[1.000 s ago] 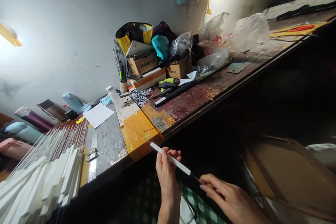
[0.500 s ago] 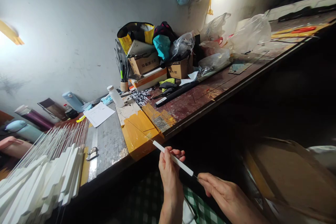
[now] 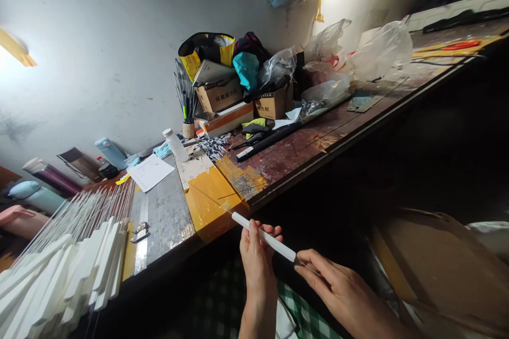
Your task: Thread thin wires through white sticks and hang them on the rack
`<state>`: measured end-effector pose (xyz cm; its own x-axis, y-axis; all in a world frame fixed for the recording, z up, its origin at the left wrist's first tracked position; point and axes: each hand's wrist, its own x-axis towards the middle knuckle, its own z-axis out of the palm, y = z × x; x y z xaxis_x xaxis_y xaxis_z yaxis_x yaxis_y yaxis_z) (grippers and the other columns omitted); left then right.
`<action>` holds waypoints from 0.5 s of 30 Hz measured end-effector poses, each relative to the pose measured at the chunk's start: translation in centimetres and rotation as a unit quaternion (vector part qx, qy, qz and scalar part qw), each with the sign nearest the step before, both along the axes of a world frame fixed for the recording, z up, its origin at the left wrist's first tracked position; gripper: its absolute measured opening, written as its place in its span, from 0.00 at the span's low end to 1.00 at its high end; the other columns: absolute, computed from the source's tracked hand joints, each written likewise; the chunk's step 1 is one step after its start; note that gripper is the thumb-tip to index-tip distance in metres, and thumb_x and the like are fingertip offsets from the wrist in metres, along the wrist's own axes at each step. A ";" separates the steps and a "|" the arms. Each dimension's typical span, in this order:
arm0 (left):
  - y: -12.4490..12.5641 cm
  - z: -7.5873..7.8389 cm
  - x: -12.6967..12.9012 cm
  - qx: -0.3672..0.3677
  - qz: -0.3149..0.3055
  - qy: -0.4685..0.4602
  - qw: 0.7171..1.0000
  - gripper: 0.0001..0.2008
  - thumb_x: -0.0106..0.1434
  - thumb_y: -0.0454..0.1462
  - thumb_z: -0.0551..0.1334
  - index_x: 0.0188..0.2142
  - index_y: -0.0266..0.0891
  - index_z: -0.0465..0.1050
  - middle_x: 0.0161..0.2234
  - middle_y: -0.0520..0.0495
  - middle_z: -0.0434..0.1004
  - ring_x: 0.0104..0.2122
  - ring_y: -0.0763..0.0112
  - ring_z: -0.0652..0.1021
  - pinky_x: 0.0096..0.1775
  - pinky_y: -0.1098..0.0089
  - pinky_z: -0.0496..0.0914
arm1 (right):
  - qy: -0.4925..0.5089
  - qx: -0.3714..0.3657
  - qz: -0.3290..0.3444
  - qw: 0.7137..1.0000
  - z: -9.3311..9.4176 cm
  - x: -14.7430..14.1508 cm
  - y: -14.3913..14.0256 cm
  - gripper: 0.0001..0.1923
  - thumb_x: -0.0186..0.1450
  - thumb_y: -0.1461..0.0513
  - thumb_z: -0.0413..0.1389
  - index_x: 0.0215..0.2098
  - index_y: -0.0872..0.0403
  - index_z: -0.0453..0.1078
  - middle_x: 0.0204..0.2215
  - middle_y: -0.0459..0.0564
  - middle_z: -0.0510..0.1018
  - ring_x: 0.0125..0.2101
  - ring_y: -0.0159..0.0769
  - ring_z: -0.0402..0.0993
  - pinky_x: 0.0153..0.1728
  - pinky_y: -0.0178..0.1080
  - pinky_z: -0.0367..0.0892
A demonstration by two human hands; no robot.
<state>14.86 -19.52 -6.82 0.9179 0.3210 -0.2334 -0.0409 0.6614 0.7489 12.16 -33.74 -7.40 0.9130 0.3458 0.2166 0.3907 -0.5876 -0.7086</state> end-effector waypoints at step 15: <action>-0.3 0.7 -0.2 0.001 -0.020 0.015 1.000 0.14 0.65 0.46 0.61 0.35 0.38 0.64 0.28 0.51 0.72 0.29 0.68 0.80 0.33 0.70 0.74 | -0.002 -0.030 -0.011 0.999 1.9 0.1 -0.8 0.13 0.68 0.58 0.42 0.30 0.49 0.65 0.15 0.39 0.68 0.15 0.29 0.67 0.19 0.29 0.62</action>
<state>14.65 -19.79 -6.14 0.9225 0.2839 -0.2615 0.0092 0.6611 0.7503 12.30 -34.58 -5.49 0.9200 0.3375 0.1991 0.3790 -0.6376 -0.6707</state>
